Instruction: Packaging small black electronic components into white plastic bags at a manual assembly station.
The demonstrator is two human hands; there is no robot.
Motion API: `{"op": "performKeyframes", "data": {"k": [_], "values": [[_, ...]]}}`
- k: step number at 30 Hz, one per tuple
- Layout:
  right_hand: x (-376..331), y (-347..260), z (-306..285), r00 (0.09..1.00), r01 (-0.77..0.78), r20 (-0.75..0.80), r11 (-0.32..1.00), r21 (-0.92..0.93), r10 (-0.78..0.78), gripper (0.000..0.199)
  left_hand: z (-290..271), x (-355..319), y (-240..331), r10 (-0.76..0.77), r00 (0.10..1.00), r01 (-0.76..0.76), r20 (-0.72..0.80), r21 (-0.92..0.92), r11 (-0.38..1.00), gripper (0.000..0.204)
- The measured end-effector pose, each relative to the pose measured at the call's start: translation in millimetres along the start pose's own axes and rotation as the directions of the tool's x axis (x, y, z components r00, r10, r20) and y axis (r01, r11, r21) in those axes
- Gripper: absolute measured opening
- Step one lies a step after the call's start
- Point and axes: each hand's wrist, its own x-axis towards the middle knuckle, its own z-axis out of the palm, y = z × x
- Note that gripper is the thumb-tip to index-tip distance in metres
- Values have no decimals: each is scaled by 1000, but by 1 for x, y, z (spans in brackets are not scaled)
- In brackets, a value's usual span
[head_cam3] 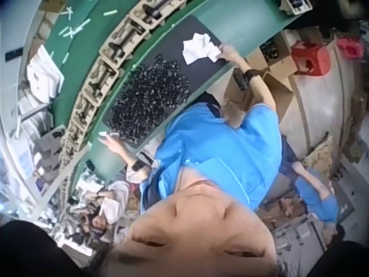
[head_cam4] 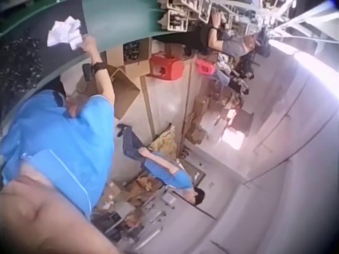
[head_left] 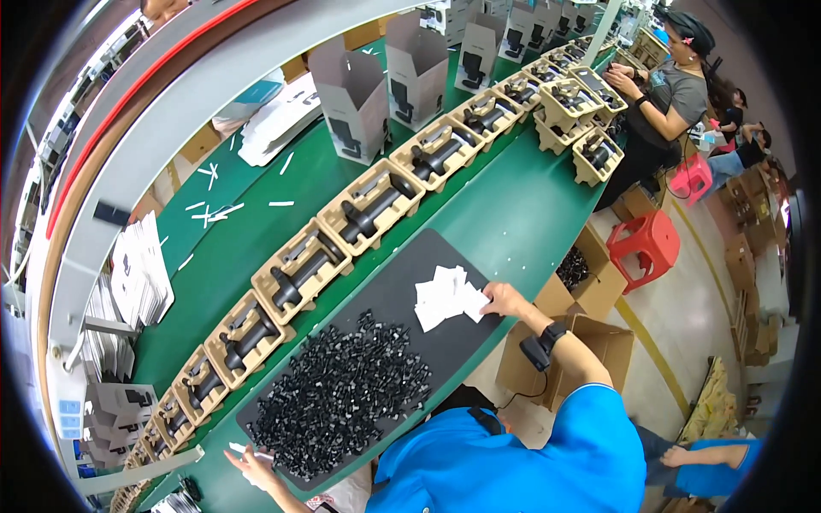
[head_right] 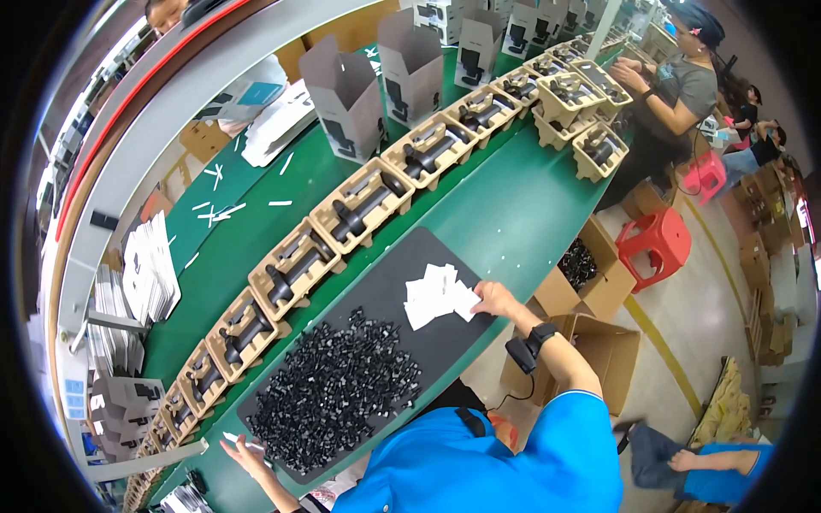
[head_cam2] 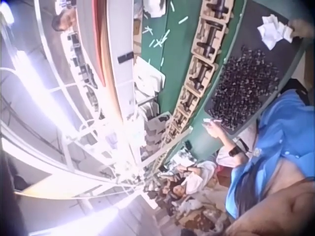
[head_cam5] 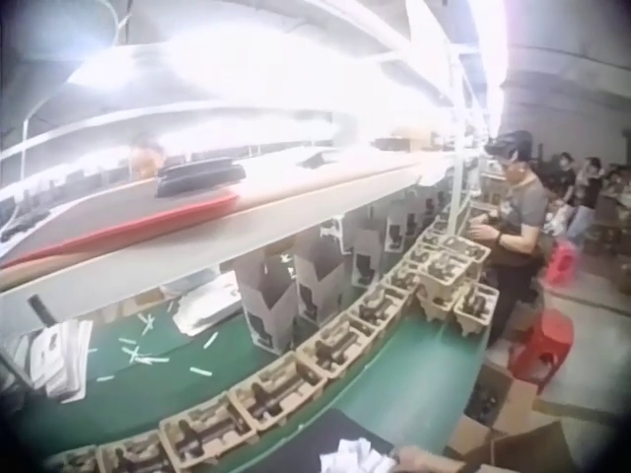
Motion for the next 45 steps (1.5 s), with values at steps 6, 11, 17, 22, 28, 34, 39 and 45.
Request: {"op": "performKeyframes", "data": {"k": [6,11,17,22,28,34,39,45], "values": [[4,-8,-20,957,-259,217,904,340,193,70,88,-64,34,123,957,-131,263,14,991,78],[11,-24,-61,884,-384,424,826,413,198,54,106,-75,35,94,954,-117,284,65,991,83],[35,-61,-105,779,-447,621,771,455,86,27,105,-95,43,57,973,-85,222,115,990,84],[96,-95,-112,898,-379,440,477,793,-19,15,98,-100,25,112,960,-153,257,146,977,81],[204,-159,-112,911,282,-373,924,260,-173,18,101,-113,29,111,949,-172,295,191,966,89],[245,-181,-79,779,182,-465,862,-473,-420,14,101,-119,22,116,955,-161,272,146,976,89],[263,-193,-65,915,-46,-339,778,-626,-219,17,103,-121,24,79,959,-114,272,115,987,89],[294,-199,-67,966,214,122,440,-872,-228,23,111,-135,58,-82,915,256,395,-412,875,80]]}}
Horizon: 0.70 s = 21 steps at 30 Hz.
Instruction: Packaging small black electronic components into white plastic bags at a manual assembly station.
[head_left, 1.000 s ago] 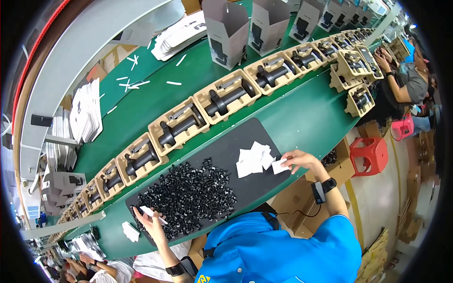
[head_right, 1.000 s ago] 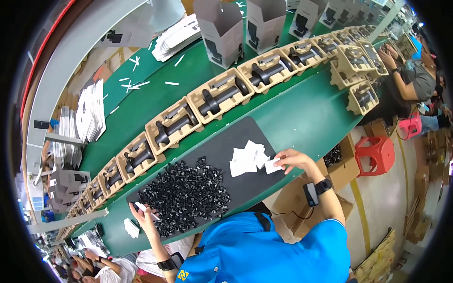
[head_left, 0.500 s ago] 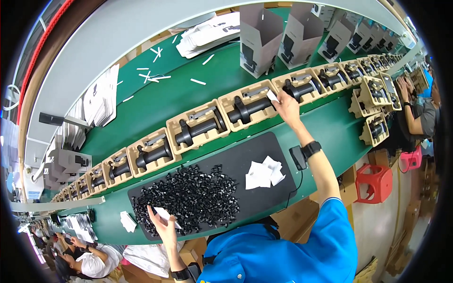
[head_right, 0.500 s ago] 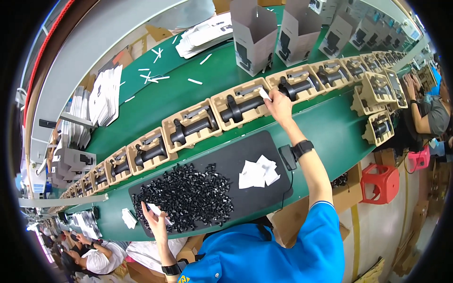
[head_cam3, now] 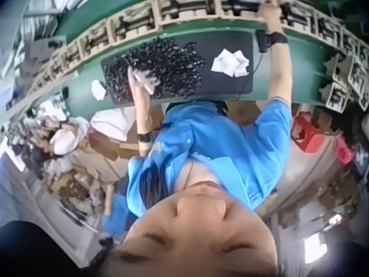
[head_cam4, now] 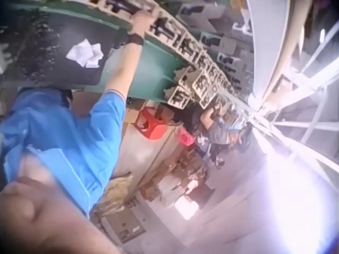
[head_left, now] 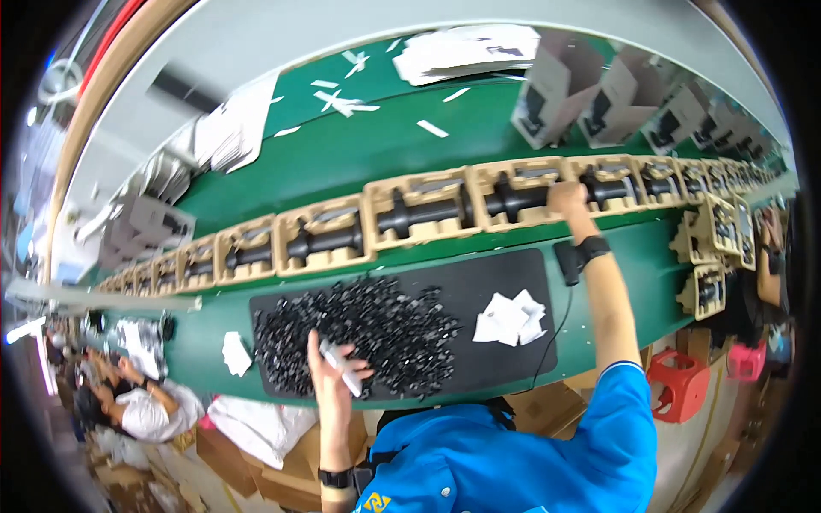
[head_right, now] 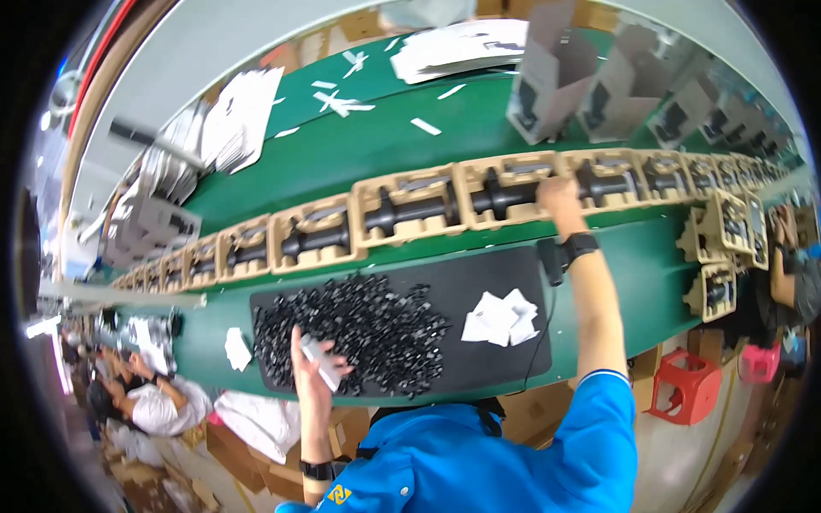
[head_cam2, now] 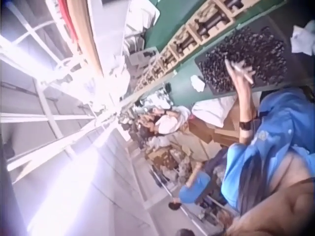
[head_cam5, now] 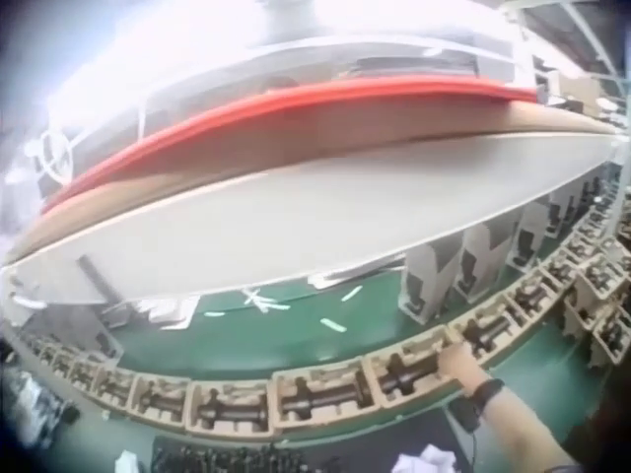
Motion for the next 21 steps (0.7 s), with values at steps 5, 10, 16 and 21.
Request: {"op": "performKeyframes", "data": {"k": [5,10,16,21], "values": [[-11,5,-17,989,-137,-61,987,-80,132,30,30,4,29,-193,918,376,345,-611,696,63],[-211,-112,-159,900,432,-396,487,759,-181,46,15,0,37,-259,868,491,424,-651,579,43],[-334,-246,-193,660,738,-589,255,625,-465,100,19,-6,47,-345,842,442,414,-162,882,63],[-345,-267,-213,738,662,-544,272,698,-400,91,-3,-17,64,-261,790,240,555,112,964,65]]}}
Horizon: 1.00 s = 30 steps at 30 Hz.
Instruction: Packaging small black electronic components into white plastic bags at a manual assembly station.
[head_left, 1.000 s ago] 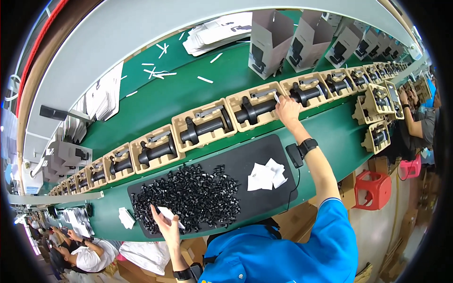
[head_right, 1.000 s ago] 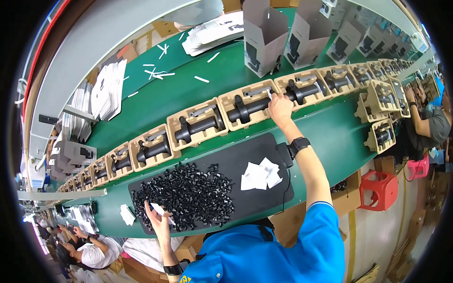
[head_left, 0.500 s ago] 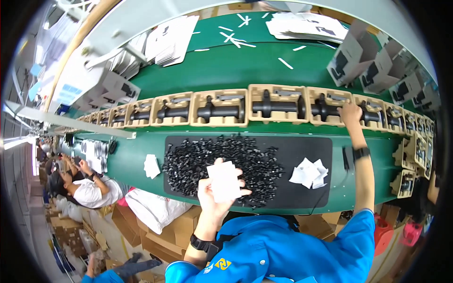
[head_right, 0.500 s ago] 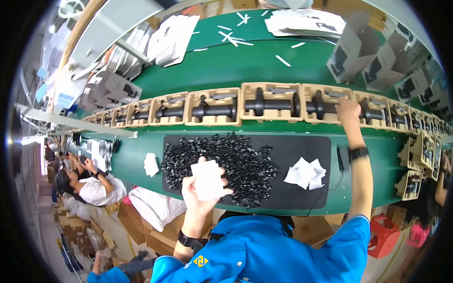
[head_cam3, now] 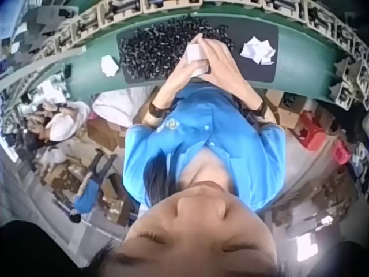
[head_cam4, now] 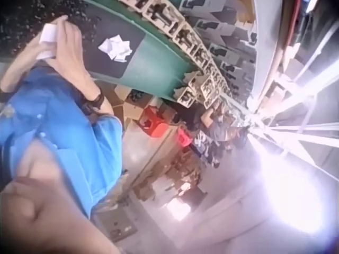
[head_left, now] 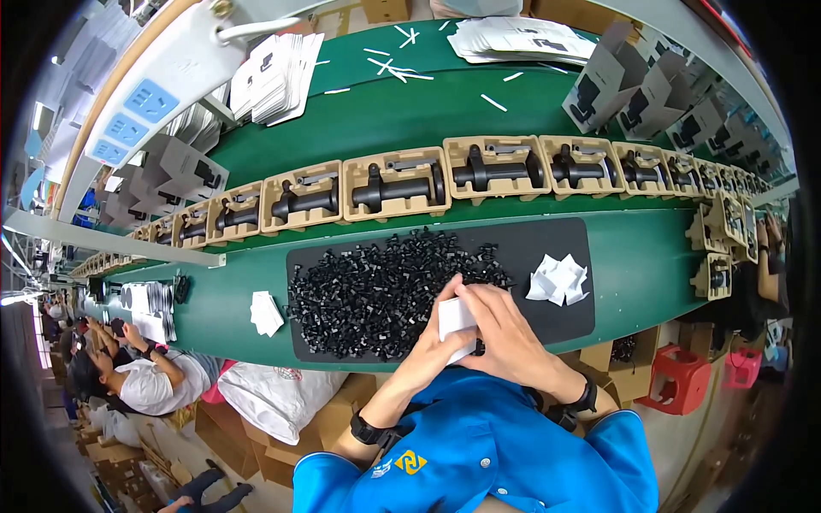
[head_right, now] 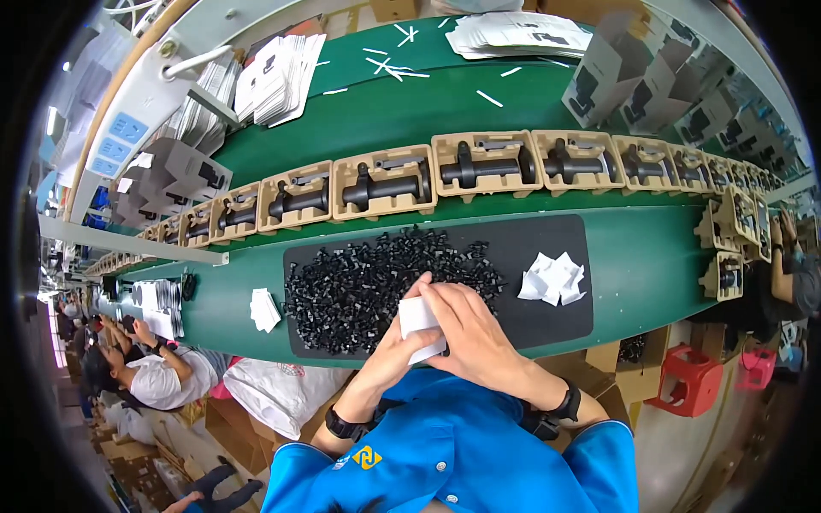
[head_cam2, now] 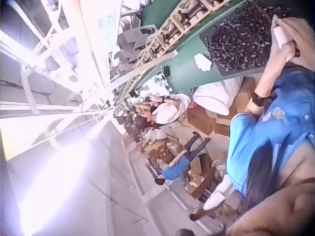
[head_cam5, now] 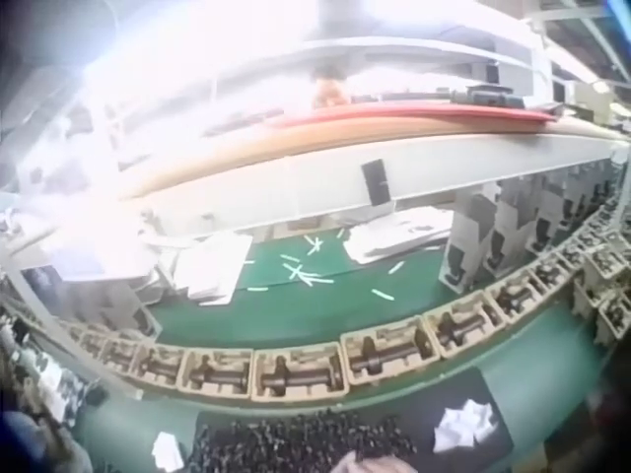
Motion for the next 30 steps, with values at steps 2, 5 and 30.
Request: {"op": "performKeyframes", "data": {"k": [2,5,30], "values": [[2,-6,5,999,32,-35,997,-69,-34,90,-8,-9,4,0,999,-2,35,44,999,61],[6,-20,19,989,61,-124,982,-176,-84,81,-22,-26,13,-114,993,114,-6,139,984,34],[30,-24,70,433,-584,892,712,390,-134,27,-120,-92,-13,-386,915,303,118,432,849,50]]}}
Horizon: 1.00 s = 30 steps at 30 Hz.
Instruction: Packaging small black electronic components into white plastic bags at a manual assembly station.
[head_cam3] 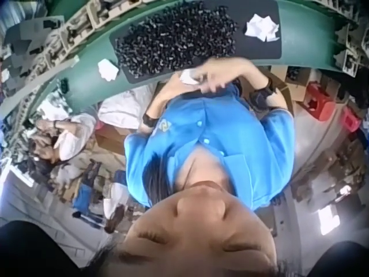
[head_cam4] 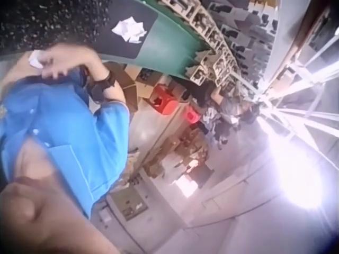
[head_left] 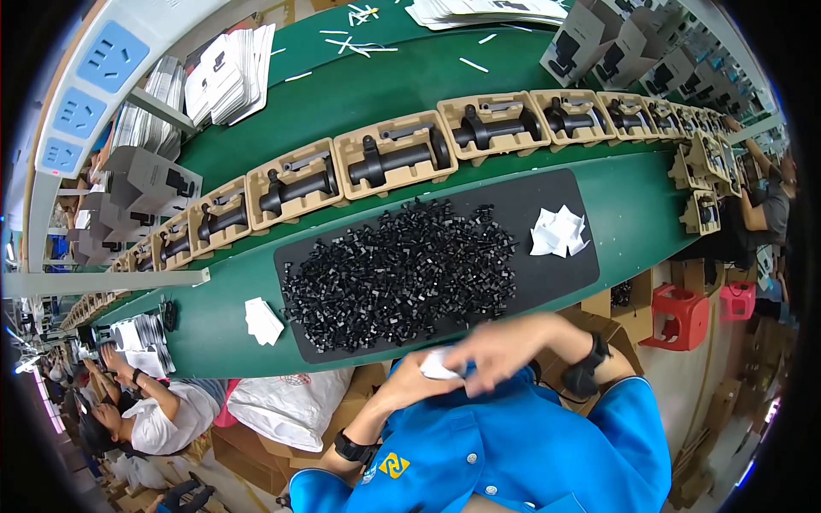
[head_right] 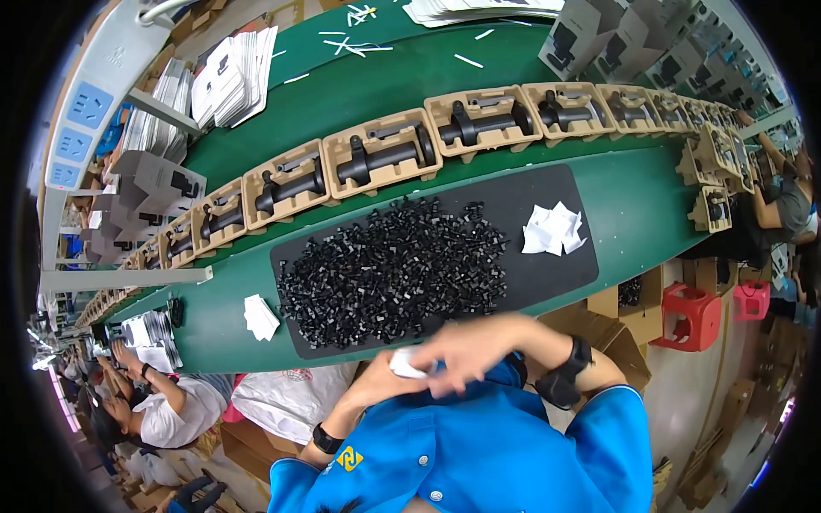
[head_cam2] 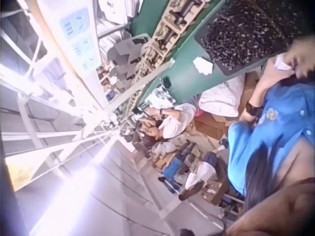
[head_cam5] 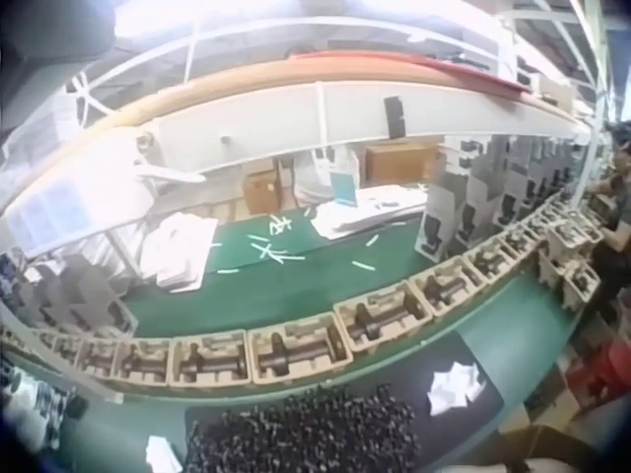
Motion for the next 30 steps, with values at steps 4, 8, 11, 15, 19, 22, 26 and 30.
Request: {"op": "performKeyframes", "data": {"k": [4,8,11,15,19,22,26,30], "values": [[36,97,-71,443,-469,-787,637,-612,-430,34,-27,-1,2,-27,985,0,-171,-154,988,43],[80,150,-107,539,-614,-733,402,-679,-416,19,-30,-13,10,-39,977,-10,-208,-228,974,45],[97,162,-112,584,-669,-720,280,-689,-374,11,-32,-16,9,-16,966,-45,-258,-228,973,43],[102,153,-108,509,-687,-774,364,-629,-376,11,-33,-14,11,9,955,-84,-296,-243,966,43],[84,124,-99,428,-537,-846,663,-522,-319,13,-37,-13,17,38,948,-115,-316,-229,967,43],[41,33,-57,478,219,-877,960,175,51,20,-40,-8,26,79,958,-149,-274,-247,957,46],[3,-46,7,392,219,-830,917,-335,-397,18,-37,-1,45,229,957,-236,-177,-20,972,56],[9,-46,25,296,219,-672,733,-644,-679,17,-34,-4,65,308,949,-308,-68,10,951,57]]}}
